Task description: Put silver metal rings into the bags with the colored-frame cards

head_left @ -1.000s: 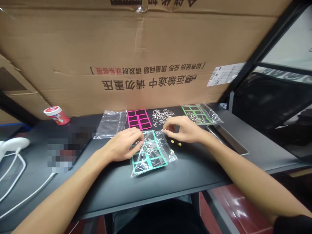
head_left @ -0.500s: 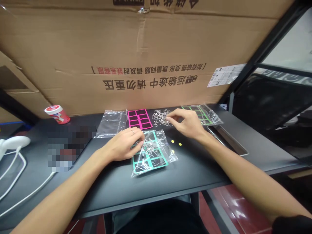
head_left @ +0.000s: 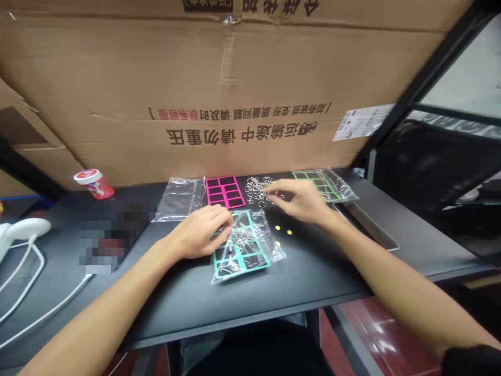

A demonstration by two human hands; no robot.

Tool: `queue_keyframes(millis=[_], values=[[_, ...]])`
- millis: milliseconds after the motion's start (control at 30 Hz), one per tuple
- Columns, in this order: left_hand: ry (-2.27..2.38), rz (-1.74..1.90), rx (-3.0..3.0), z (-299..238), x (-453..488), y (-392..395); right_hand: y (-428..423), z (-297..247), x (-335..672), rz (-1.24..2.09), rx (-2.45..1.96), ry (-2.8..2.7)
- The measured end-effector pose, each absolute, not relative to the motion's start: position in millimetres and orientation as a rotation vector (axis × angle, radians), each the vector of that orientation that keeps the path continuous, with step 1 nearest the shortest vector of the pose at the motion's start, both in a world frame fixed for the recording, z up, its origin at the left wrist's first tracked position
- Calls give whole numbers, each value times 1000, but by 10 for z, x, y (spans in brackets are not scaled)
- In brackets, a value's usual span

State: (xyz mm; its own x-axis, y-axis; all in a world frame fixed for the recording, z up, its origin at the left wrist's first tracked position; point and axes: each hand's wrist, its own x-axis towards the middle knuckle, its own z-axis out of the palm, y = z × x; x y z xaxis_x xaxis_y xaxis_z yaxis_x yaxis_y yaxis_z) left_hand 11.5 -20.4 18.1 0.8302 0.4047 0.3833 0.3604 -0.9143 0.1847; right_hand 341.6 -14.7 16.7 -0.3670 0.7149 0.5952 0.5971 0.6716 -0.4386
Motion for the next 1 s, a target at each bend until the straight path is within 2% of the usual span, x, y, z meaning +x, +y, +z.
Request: queue_keyframes(millis=[133, 367, 700, 1000], values=[[614, 701, 2908, 192, 119, -209, -288, 153, 3252, 567, -668, -2437], [608, 697, 2916, 172, 124, -204, -329, 37, 3082, 480, -648, -2698], [622, 661, 2880, 143, 95, -182, -301, 182, 3227, 606, -727, -2449], [617, 649, 2896, 144, 96, -176, -321, 140, 3135, 564, -585, -2716]])
